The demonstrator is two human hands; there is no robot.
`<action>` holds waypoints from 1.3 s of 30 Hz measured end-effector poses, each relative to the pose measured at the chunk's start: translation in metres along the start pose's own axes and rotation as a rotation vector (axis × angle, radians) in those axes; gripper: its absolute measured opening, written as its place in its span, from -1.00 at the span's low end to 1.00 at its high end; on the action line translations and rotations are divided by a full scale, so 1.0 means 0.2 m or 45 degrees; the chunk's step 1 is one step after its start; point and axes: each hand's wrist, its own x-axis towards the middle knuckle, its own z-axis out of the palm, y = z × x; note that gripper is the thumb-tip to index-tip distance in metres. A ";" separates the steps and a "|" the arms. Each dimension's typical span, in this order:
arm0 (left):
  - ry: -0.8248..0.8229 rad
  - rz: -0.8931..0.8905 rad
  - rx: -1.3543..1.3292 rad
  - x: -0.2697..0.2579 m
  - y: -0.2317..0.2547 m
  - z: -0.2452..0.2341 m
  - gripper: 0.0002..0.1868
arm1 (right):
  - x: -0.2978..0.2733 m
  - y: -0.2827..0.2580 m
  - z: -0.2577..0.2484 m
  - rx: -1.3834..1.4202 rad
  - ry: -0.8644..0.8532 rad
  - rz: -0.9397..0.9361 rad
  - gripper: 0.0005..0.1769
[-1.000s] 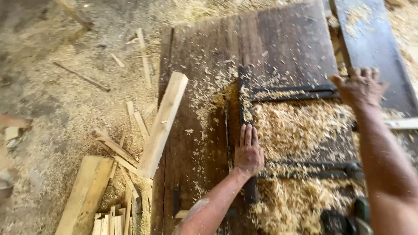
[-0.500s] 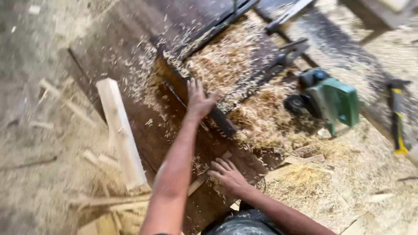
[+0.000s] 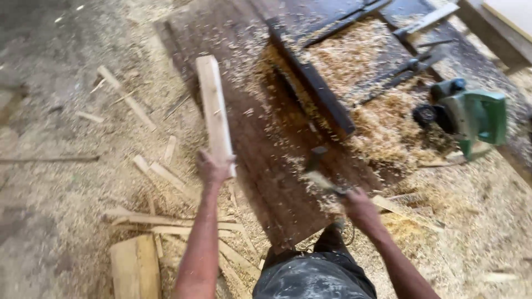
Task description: Using a power planer and a saw to shape and cut wood blocks in a workshop.
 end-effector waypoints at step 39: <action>-0.404 -0.266 0.094 -1.71 0.86 0.18 0.15 | -0.58 2.21 0.73 0.851 0.468 0.421 -0.73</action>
